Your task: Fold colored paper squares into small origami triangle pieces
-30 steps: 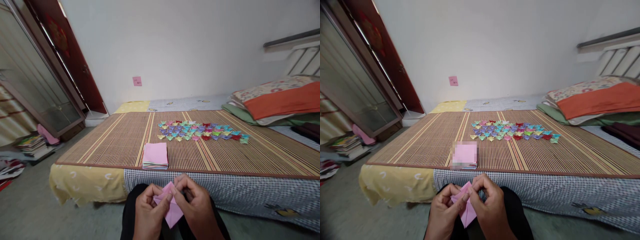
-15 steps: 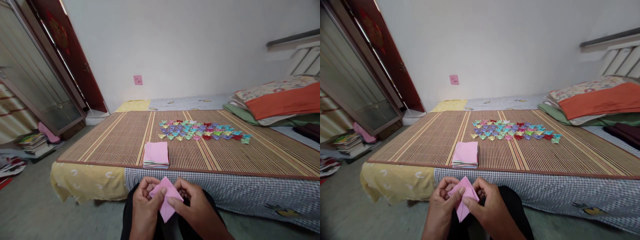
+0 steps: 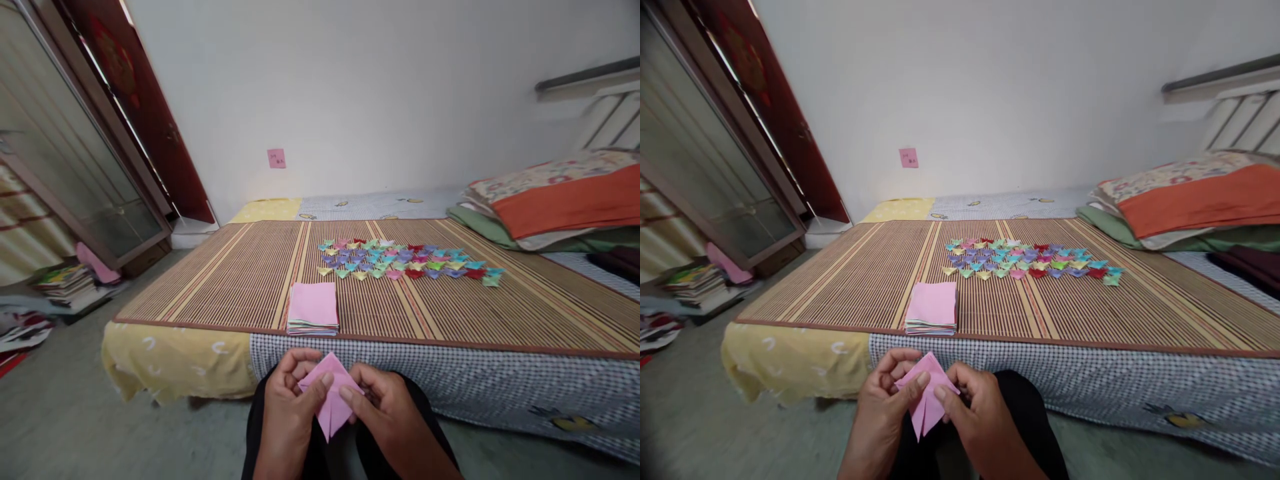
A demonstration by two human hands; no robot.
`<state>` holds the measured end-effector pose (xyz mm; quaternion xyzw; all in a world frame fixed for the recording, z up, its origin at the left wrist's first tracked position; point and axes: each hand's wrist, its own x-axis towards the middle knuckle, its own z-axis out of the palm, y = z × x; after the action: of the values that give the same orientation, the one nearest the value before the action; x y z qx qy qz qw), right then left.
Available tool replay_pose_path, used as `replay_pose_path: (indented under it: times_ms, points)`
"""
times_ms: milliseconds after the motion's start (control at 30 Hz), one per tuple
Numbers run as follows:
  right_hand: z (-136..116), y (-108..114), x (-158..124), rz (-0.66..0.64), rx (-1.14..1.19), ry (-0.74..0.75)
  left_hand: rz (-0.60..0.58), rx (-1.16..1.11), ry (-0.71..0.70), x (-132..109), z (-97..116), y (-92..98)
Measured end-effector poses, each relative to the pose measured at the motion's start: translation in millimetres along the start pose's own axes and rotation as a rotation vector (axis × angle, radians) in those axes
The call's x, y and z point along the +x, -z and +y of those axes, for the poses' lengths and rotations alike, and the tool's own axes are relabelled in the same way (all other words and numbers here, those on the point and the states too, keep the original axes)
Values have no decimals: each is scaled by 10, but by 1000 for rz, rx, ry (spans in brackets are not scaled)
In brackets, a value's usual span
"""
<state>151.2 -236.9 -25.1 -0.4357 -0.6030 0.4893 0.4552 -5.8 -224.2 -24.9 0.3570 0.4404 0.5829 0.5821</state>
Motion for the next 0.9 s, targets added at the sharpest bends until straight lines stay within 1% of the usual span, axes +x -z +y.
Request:
replay_pose_path:
  times_ms: [67,133,267,400,533,633,800,900]
  points:
    - [9,29,-8,-29,-20,6,-5,26,-3,-2,9,-6]
    - [15,44,-2,-25,-13,9,-23,67,-28,-14,24,-20]
    - [3,7,40,82,49,36,-61,151,-89,-54,42,-70]
    - [-16,-73,57,164,38,87,-66,173,-98,-79,29,-110]
    - [-12,-119,41,242,5,131,-41,73,-10,-69,22,-101]
    - [4,-109,42,279,10,138,-30,25,62,-66,23,-72]
    - [25,-52,72,286,11,109,-96,61,68,-72,34,-40]
    - [17,-34,80,308,-14,122,-138,120,65,-66,57,-36]
